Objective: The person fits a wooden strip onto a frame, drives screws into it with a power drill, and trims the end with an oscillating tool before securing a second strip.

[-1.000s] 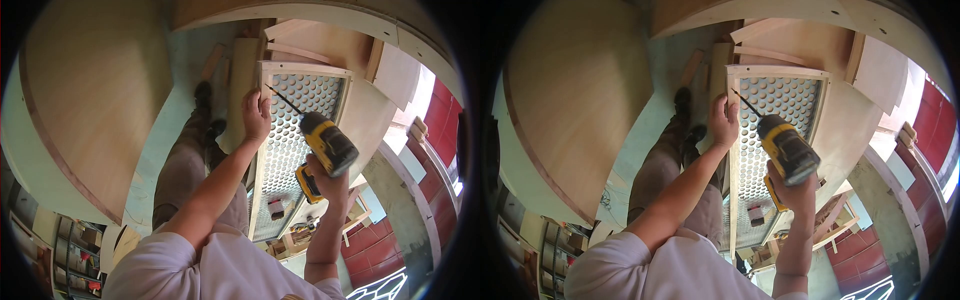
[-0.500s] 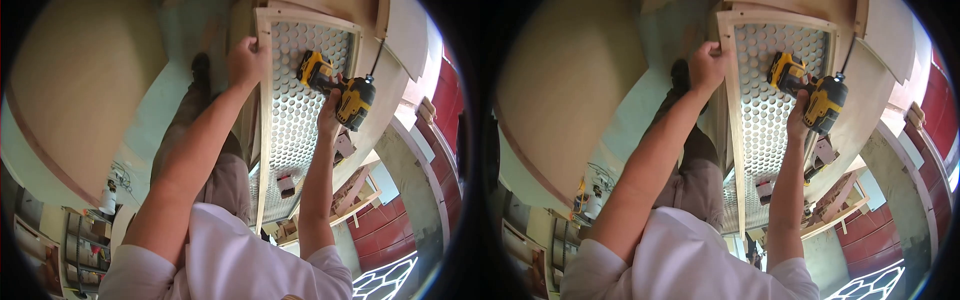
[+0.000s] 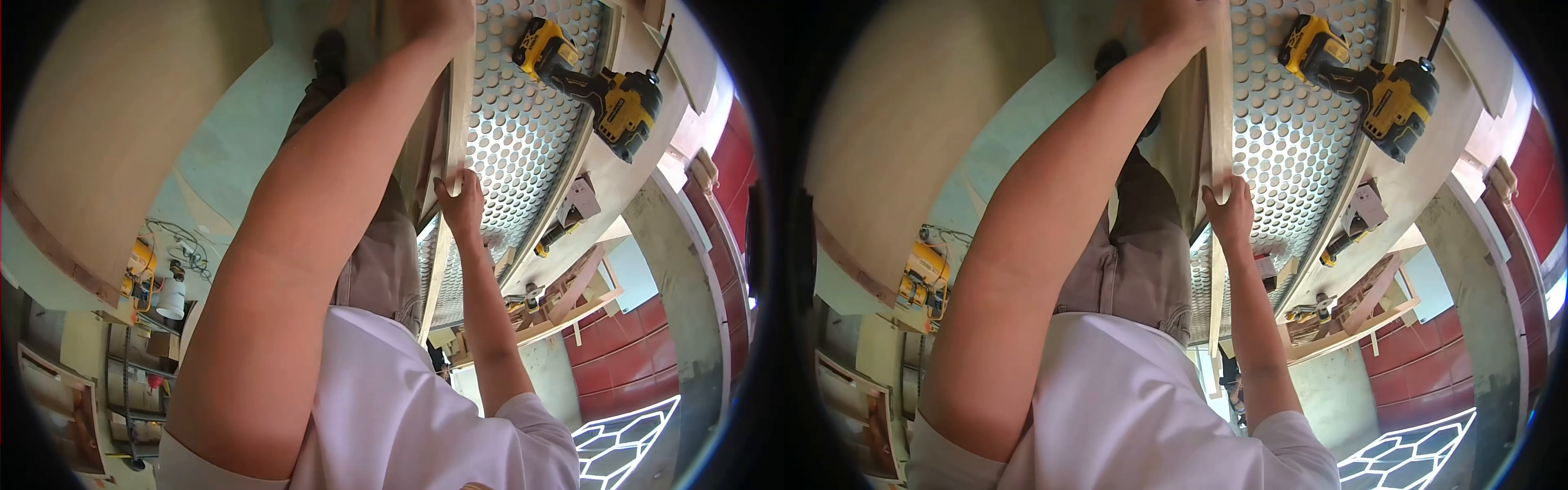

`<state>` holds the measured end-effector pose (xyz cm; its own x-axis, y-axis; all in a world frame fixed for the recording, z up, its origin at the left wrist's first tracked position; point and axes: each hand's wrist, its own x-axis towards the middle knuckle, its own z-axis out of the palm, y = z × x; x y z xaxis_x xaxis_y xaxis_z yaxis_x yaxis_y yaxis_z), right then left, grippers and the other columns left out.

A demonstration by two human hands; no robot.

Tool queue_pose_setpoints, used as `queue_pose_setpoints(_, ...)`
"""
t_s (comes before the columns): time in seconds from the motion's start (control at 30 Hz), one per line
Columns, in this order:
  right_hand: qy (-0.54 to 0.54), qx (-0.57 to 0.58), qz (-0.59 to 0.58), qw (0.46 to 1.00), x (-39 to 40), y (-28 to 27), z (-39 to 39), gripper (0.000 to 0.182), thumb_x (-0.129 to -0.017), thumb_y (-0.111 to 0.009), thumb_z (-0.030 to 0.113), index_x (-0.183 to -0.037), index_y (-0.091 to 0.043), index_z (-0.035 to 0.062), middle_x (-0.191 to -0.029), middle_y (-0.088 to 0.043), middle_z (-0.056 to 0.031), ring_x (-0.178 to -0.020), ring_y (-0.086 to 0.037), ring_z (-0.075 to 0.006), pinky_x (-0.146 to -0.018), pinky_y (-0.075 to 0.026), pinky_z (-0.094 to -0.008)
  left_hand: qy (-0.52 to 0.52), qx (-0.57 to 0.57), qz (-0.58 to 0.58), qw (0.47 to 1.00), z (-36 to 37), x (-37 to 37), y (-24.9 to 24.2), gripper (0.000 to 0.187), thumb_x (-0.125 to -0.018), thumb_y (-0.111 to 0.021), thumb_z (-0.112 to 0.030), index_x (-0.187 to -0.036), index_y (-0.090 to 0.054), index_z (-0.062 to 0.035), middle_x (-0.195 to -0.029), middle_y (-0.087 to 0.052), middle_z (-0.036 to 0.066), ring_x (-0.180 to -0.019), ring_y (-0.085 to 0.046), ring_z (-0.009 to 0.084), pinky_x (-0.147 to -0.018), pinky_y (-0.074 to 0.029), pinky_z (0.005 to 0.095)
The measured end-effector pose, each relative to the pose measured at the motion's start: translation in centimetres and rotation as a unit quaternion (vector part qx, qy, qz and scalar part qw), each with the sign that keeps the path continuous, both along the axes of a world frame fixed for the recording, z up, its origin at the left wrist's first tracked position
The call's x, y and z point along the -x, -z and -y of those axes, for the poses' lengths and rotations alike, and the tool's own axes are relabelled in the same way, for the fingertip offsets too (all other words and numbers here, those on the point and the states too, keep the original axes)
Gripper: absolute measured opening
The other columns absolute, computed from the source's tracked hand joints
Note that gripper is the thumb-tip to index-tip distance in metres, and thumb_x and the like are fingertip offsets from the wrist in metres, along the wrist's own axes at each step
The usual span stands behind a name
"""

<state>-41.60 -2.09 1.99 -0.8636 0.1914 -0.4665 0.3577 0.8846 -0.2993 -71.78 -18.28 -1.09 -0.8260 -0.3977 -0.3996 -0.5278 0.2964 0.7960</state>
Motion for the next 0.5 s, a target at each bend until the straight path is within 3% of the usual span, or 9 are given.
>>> queue_pose_setpoints(0.27, 0.001, 0.002, 0.066, 0.998, -0.5, -0.3, -1.1, 0.041, -0.08, -0.085, 0.03, -0.101, -0.065, 0.0019, -0.095, -0.069, -0.0179, -0.087, -0.069, -0.041, -0.076, -0.055, -0.048, 0.006, 0.01, -0.019, 1.0, -0.2, -0.4, 0.8, 0.026, -0.091, -0.065, -0.026, -0.083, -0.072, -0.0026, -0.084, -0.072, 0.024, -0.082, -0.071, 0.0425, -0.073, -0.054, 0.052)
queue_pose_setpoints(0.37, -0.028, -0.009, 0.045, 0.999, -0.8, 0.0, -1.3, 0.047, -0.08, -0.086, 0.03, -0.111, -0.065, 0.002, -0.098, -0.07, -0.0177, -0.089, -0.07, -0.0378, -0.076, -0.056, -0.0461, -0.004, 0.006, -0.03, 1.0, -0.6, -0.1, 1.6, 0.025, -0.091, -0.064, -0.025, -0.082, -0.072, -0.0023, -0.082, -0.071, 0.024, -0.08, -0.07, 0.0429, -0.072, -0.054, 0.0521)
queue_pose_setpoints(0.5, 0.034, 0.008, -0.002, 0.999, -1.3, -0.8, -0.2, 0.056, -0.08, -0.087, 0.027, -0.124, -0.061, 0.0035, -0.105, -0.07, -0.0157, -0.088, -0.071, -0.0321, -0.074, -0.057, -0.0433, -0.017, -0.013, -0.013, 1.0, -0.5, -0.2, 0.8, 0.025, -0.09, -0.064, -0.022, -0.078, -0.07, -0.0013, -0.08, -0.07, 0.024, -0.077, -0.069, 0.0434, -0.069, -0.053, 0.0511)
